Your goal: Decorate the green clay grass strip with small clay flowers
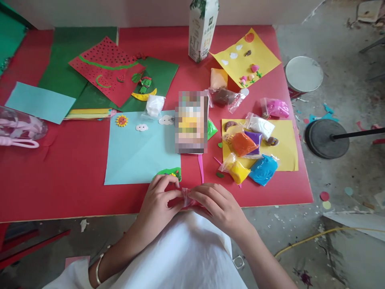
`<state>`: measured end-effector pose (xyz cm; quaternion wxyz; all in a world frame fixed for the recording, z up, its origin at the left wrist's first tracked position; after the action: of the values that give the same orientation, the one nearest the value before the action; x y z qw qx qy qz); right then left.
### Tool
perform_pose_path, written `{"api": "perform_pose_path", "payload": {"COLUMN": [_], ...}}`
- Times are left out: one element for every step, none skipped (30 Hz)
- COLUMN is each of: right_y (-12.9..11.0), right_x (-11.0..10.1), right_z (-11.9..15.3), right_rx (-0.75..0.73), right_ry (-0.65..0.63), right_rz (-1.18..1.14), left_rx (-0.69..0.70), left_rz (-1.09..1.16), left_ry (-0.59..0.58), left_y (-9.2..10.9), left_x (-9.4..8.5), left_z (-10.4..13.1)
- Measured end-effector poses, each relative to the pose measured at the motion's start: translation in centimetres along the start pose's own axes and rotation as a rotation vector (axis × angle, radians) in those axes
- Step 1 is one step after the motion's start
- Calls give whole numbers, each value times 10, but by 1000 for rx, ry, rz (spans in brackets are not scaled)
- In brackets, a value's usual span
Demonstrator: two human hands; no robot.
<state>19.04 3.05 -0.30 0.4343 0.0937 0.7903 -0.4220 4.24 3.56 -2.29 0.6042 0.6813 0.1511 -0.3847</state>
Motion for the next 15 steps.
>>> {"api": "perform_pose_path", "payload": {"right_y": [-1,-2,-2,-2,-2,-2,-2,-2,-2,-3,-3,-4,-4,-5,-5], "right_x": [0,-1,-1,-1,-1,-1,-1,-1,-1,0,1,2,2,3,4], "right_z": [0,1,1,1,1,2,2,3,4,4,5,6,6,6,6], "right_rx": [-9,-16,-22,-25,-28,-30,-33,-39,-49,-58,-66,-75,-81,-87,-92], "right_ry": [0,0,-1,-1,2,6,12,19,26,31,35,40,44,52,62], "right_rz": [5,12,20,26,31,35,37,36,33,30,28,29,31,37,43], "left_rx": [-1,1,7,16,25,32,33,29,23,15,9,5,5,9,14], "left_rz": [-5,-8,-10,-11,-14,-18,-26,-37,-49,-60,-67,-69,-67,-65,-64], "left_ry": [-2,0,3,7,9,11,8,3,-5,-16,-29,-39,-46,-47,-48], "left_y": [1,2,3,4,6,7,8,8,8,8,8,7,7,6,6], "left_x": [1,1,1,1,1,0,0,-1,-1,-2,-2,-2,-2,-1,-1], "left_z": [0,0,0,0,0,0,1,1,1,2,2,2,2,2,2]}}
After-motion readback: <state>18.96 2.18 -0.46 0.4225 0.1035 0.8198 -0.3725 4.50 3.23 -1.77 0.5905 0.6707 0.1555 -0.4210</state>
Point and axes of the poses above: each hand's wrist, its own z-axis away from the middle knuckle, its own x-axis out of the palm, y = z × x, the point moved 6 cm from there along -z, towards the middle knuckle, and after that the axes turned 5 degrees about -y, right-handed, at the moved point
